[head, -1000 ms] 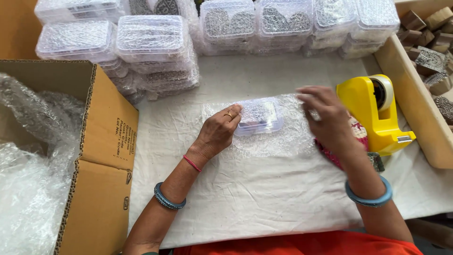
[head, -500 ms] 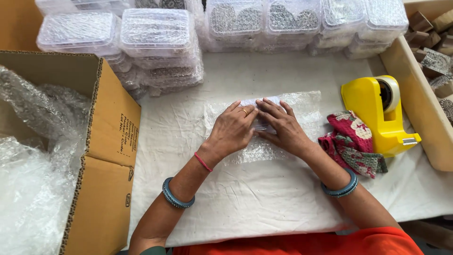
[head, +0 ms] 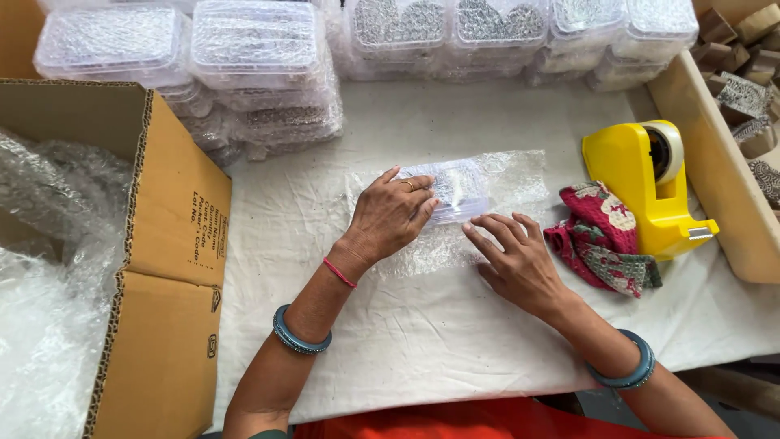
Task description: The person wipes a decorative wooden block with a cloth, then places it into a clear plastic container. They close the container, wrap it in bubble wrap, and secure the wrapping with clear tape using a tape dispenser.
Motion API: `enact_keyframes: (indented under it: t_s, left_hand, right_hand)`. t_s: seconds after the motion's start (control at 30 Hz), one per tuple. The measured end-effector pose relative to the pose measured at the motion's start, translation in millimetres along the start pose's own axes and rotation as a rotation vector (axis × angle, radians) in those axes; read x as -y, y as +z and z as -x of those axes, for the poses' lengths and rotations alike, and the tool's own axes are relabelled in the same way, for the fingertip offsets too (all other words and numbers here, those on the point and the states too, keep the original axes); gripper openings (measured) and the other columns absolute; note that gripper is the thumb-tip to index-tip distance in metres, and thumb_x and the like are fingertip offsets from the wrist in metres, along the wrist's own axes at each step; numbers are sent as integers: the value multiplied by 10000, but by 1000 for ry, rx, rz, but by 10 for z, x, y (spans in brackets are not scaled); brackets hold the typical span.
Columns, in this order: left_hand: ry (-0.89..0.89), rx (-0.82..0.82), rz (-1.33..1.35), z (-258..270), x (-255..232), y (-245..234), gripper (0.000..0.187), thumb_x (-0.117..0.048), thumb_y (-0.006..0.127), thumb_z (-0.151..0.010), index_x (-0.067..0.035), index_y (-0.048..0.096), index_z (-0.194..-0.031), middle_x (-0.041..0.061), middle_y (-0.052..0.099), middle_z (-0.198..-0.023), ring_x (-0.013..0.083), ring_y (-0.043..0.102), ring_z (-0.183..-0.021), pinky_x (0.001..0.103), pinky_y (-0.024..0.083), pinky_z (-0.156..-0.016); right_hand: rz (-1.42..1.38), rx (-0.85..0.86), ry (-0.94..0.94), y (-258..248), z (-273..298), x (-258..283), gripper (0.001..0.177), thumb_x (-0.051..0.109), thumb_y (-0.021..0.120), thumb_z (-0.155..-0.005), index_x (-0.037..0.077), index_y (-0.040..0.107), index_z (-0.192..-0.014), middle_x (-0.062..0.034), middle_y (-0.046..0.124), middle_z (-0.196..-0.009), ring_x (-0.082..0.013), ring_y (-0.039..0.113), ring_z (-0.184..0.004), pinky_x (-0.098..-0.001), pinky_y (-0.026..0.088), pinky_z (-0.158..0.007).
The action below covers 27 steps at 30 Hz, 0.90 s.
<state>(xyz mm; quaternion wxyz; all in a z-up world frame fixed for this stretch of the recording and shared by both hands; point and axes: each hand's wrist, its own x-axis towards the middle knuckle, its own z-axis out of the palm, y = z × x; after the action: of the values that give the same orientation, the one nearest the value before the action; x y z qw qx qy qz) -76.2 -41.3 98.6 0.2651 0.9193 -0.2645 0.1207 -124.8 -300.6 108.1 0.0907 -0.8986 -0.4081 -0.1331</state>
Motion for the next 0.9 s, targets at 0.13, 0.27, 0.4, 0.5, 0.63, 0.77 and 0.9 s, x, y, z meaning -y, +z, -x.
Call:
enact_keyframes:
  t_s: [0.13, 0.27, 0.4, 0.5, 0.63, 0.77, 0.9]
  left_hand:
    - [-25, 64, 10, -37, -15, -92, 472, -412, 445, -1072, -82, 783, -1080, 88, 705, -1303, 215, 680, -1149, 476, 382, -1185]
    - [-80, 266, -9, -119, -127, -293, 658, -630, 466, -987, -55, 784, -1011, 112, 686, -1324, 231, 663, -1149, 433, 381, -1179]
    - [14, 206, -31, -135, -3, -133, 785, -736, 571, -860, 11, 763, -1008, 182, 668, -1326, 284, 615, -1238, 546, 309, -1140]
    - [69, 198, -169, -120, 157, 62, 594, -552, 650, -799, -29, 763, -1057, 136, 696, -1298, 234, 667, -1173, 563, 299, -1157]
    - [-89, 24, 144, -87, 273, 113, 212, -265, 700, -948, -71, 787, -948, 24, 786, -1172, 187, 761, -983, 413, 477, -1118]
    - [-189, -190, 509, -23, 284, 65, 129, -185, 798, -852, -58, 779, -850, 48, 775, -1099, 188, 773, -933, 305, 626, -796]
    - [-183, -214, 420, 13, 256, 67, 136, -165, 799, -878, -42, 767, -830, 27, 783, -1077, 166, 774, -882, 297, 623, -770]
  right_hand:
    - [-47, -148, 45, 231, -49, -155, 282, 110, 717, -905, 69, 685, -1183, -78, 648, -1286, -249, 599, -1214, -470, 420, -1052]
    - [-105, -268, 66, 85, -479, -231, 79, 62, 655, -954, 22, 631, -1017, -141, 666, -1276, -311, 627, -1209, -435, 440, -1041]
    - [-216, -240, 45, 223, -713, -439, 81, 81, 641, -1000, 5, 619, -1014, -126, 683, -1232, -293, 645, -1130, -430, 472, -1011]
    - [-289, -147, 110, 286, -790, -505, 90, 100, 648, -1010, 11, 652, -1020, -98, 683, -1155, -293, 644, -1069, -407, 523, -927]
    - [-359, -145, 168, 338, -797, -574, 196, 212, 721, -963, 34, 644, -934, -82, 682, -1110, -262, 648, -1029, -400, 550, -857]
    - [-358, -211, 101, 312, -850, -613, 236, 259, 741, -940, 56, 630, -890, -122, 652, -1249, -298, 609, -1161, -401, 547, -887]
    - [-204, -217, 32, 415, -840, -657, 229, 265, 737, -948, 77, 630, -873, -42, 696, -1280, -281, 600, -1237, -403, 543, -982]
